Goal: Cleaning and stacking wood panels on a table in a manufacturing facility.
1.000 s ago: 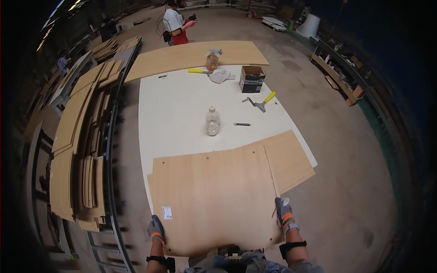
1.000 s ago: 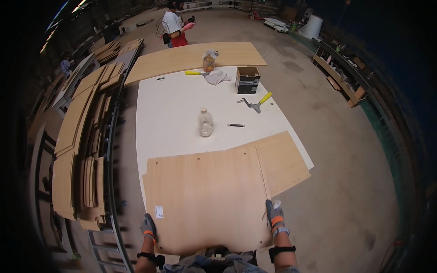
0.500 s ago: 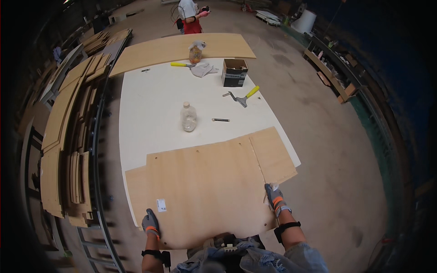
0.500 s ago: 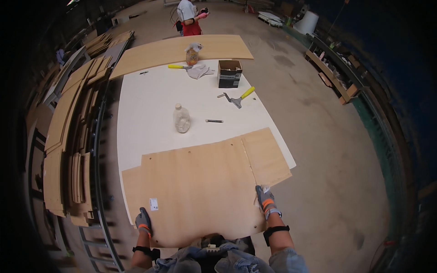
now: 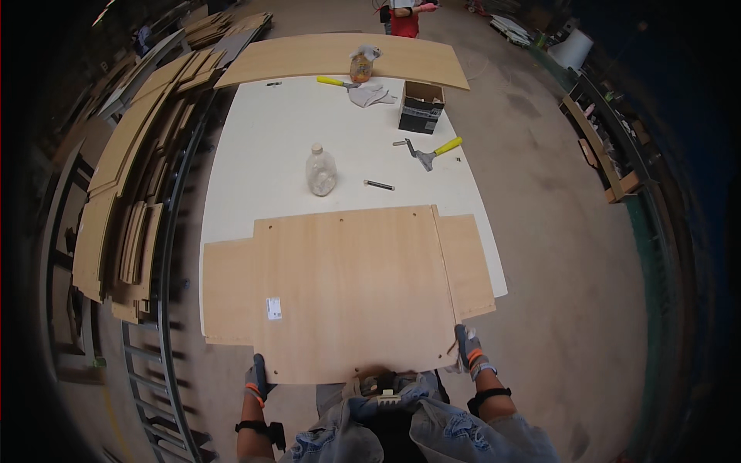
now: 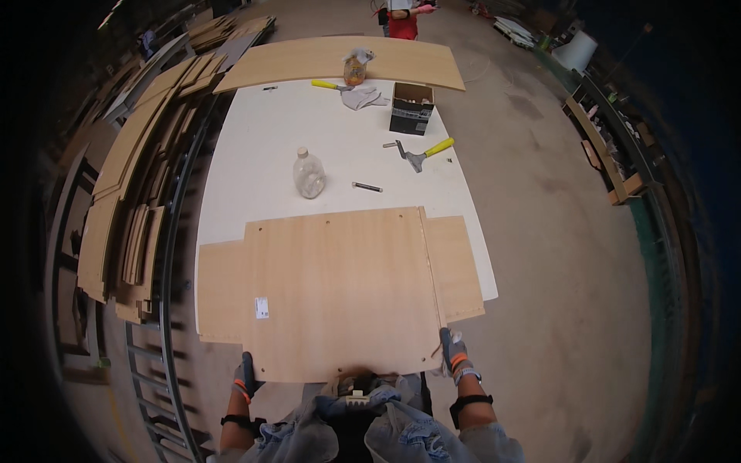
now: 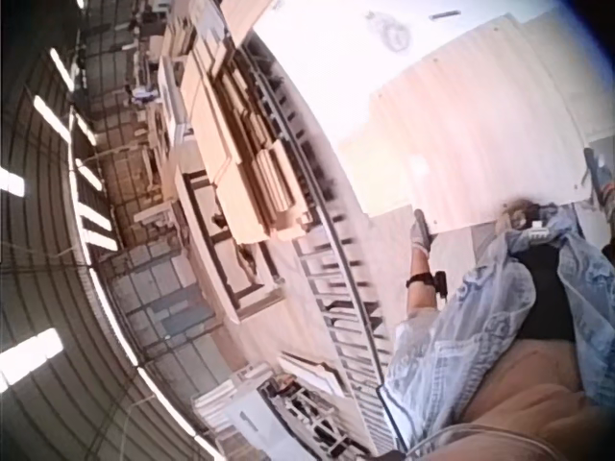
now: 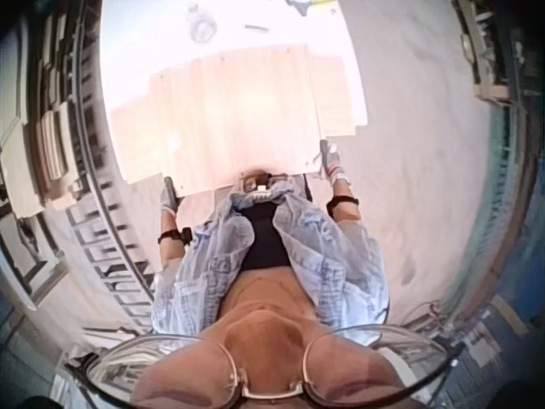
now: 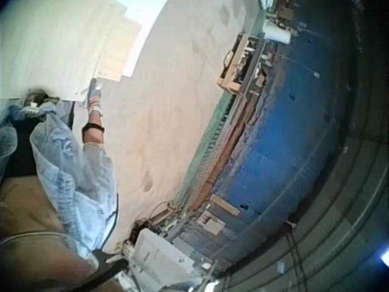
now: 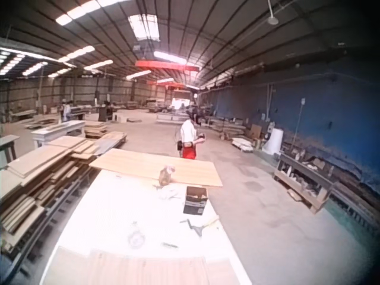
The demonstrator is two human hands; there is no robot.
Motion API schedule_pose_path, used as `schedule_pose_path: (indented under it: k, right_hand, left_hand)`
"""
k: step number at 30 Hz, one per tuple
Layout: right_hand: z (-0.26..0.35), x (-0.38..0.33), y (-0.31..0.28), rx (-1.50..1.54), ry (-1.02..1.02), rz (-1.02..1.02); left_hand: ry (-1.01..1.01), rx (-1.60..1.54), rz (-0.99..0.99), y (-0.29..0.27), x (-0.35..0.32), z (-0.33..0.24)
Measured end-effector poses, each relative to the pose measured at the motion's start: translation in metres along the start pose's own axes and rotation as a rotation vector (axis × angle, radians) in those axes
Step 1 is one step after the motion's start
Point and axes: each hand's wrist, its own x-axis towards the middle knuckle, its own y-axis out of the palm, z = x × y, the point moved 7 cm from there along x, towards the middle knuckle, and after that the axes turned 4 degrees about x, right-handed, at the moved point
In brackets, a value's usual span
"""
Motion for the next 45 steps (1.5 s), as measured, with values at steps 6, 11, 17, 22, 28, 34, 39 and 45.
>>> schedule_pose_path:
  k: [6,11,17,22,28,34,39,45]
  right_hand:
    - [0.013,-0.003,0.005,0.116,0.087,-0.018]
    - [-0.065,0.02,0.003,0.71,0.166,0.009]
    - [-0.094,0.008,-0.018,0.59,0.129,0.046]
    - [-0.093,0.05,-0.16,1.083,0.018,-0.283]
    - [0.163,0.001,-0.085,0.768,-0.4,-0.179]
    - [0.256,-0.047,0.186,-0.648,-0.969,-0.118]
    - [0.245,-0.063,0.258,-1.063,-0.898,0.022]
    - [0.254,-0.076,0.253,-1.122,-0.811,0.173]
  left_hand:
    - [-0.241,-0.635,-0.078,0.019,0.025,0.048]
    - [-0.107,-0.883,-0.035,0.028,0.037,0.054]
    - [-0.175,-0.785,-0.023,0.019,0.027,0.051]
    - [-0.526,-0.057,-0.16,0.03,0.028,-0.007]
    - [-0.32,0.688,-0.292,-0.032,0.048,-0.017]
    - [0.345,0.688,-0.492,-0.02,0.048,-0.182]
    - [0.723,0.736,-0.349,0.028,0.126,-0.308]
    - [0.708,0.388,-0.28,0.092,0.233,-0.411]
